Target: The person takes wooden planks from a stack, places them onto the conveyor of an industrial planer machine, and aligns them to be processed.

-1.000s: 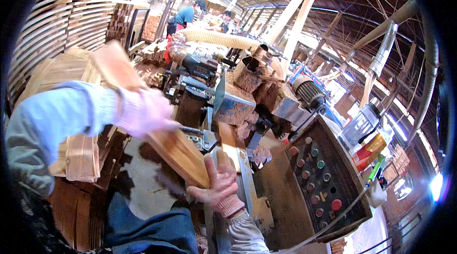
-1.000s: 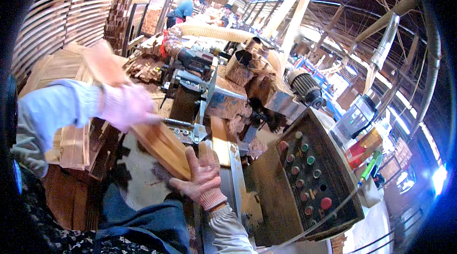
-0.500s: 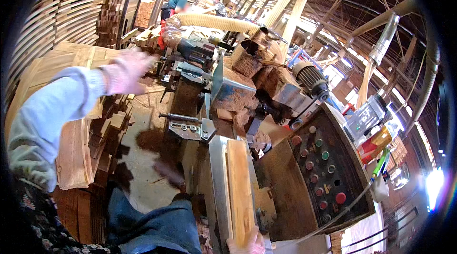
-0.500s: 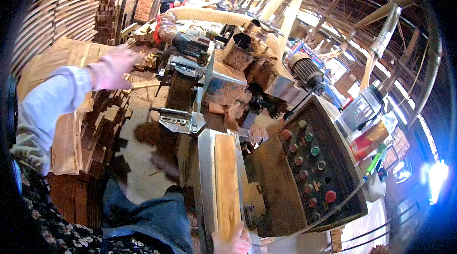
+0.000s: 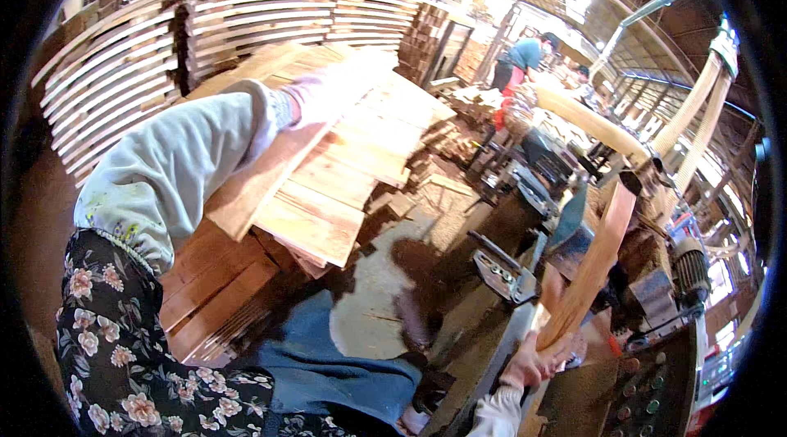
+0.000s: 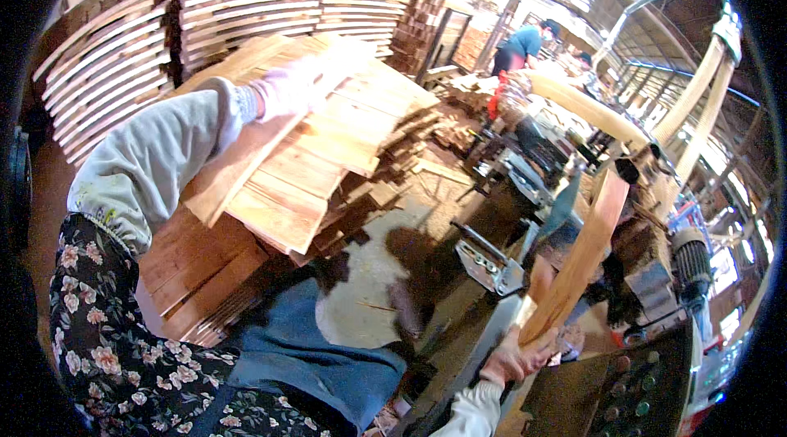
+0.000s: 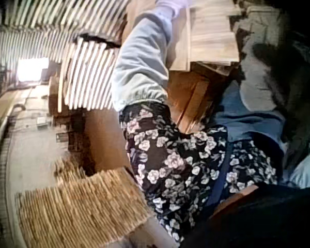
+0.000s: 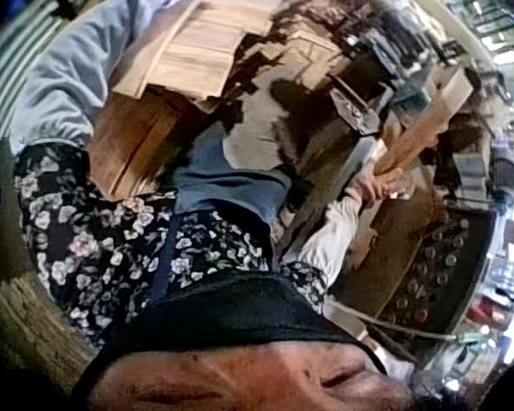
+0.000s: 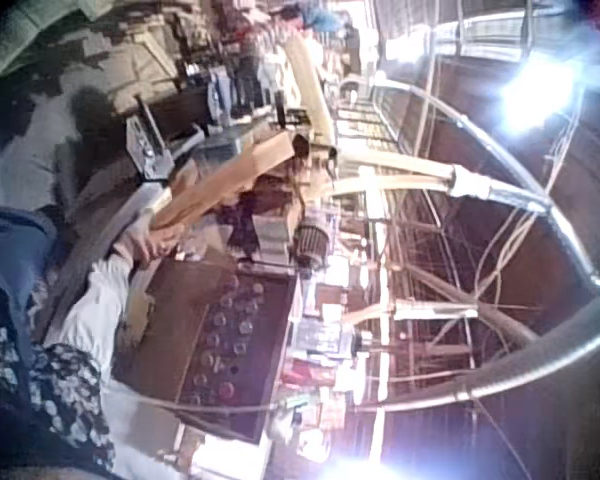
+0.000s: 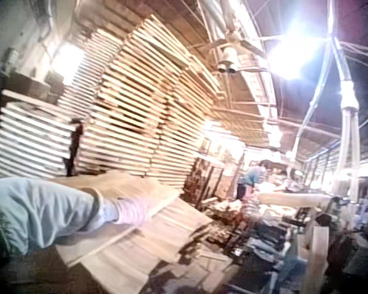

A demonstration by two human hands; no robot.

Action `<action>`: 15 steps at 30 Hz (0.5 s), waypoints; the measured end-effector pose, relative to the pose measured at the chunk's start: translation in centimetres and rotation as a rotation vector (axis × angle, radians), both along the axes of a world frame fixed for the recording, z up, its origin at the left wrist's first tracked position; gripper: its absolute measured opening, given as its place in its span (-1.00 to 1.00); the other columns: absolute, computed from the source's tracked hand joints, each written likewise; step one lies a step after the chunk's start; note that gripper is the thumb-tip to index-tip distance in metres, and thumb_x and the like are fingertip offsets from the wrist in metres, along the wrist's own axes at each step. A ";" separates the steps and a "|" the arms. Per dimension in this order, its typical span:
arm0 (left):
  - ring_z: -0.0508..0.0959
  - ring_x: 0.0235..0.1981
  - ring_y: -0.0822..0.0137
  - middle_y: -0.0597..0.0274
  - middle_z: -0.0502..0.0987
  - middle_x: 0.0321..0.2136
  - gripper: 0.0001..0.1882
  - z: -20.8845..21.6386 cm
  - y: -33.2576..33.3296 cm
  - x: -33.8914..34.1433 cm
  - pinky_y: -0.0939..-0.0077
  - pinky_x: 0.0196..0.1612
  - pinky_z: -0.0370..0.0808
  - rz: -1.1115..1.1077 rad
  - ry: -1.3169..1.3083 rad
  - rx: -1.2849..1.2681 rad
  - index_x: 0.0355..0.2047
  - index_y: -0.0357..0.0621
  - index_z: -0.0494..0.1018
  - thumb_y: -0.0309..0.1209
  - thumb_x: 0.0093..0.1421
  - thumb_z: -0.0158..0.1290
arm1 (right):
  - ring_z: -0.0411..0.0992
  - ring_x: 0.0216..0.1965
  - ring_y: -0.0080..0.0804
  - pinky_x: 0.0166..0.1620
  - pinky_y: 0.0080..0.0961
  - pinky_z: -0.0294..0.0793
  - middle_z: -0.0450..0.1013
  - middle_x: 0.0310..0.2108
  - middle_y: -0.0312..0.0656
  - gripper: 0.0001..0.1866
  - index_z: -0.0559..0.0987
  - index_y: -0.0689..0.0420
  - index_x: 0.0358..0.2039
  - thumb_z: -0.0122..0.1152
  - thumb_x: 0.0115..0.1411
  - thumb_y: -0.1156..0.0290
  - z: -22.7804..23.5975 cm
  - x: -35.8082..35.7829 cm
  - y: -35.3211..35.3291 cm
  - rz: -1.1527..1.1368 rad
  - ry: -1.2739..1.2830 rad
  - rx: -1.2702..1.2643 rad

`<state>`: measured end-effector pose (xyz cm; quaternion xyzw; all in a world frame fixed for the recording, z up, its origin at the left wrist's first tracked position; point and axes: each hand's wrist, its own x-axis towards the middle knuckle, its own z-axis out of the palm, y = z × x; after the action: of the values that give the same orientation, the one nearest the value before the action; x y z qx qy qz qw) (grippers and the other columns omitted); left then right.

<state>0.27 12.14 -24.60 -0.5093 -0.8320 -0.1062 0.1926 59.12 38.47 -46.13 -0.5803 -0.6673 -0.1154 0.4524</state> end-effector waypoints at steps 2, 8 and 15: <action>0.61 0.00 -0.08 -0.18 0.60 0.02 -0.30 4.1 -4.5 -0.4 0.12 0.11 0.60 0.139 -0.203 0.010 0.34 -0.17 0.41 -0.13 0.26 0.25 | 0.41 0.21 0.21 0.33 -0.04 0.38 0.40 0.22 0.16 0.01 0.36 0.14 0.42 0.62 -0.03 0.21 3.7 -2.5 -7.2 -0.006 0.093 -0.275; 0.46 0.25 -0.15 -0.26 0.45 0.17 -0.26 0.6 -14.8 -14.4 0.03 0.33 0.44 0.330 0.034 -0.277 0.31 -0.12 0.48 -0.17 0.10 0.23 | 0.47 0.15 0.21 0.22 -0.03 0.49 0.46 0.21 0.17 0.03 0.38 0.11 0.42 0.60 -0.02 -0.01 3.2 6.7 -25.9 0.032 -0.290 -0.477; 0.41 0.38 -0.11 -0.21 0.43 0.35 0.06 -2.7 -17.6 -21.1 0.18 0.41 0.35 0.675 -0.306 -0.012 0.46 -0.16 0.30 -0.09 -0.07 0.37 | 0.53 -0.02 0.34 0.04 0.19 0.53 0.56 0.06 0.29 -0.41 0.53 0.28 0.24 0.39 0.27 0.25 3.3 9.0 -27.1 0.196 -0.405 -0.275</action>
<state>-20.84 -5.45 -27.27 -0.1854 -0.9729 -0.1068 0.0872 68.08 11.37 -42.87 -0.5338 -0.8068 -0.0930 0.2353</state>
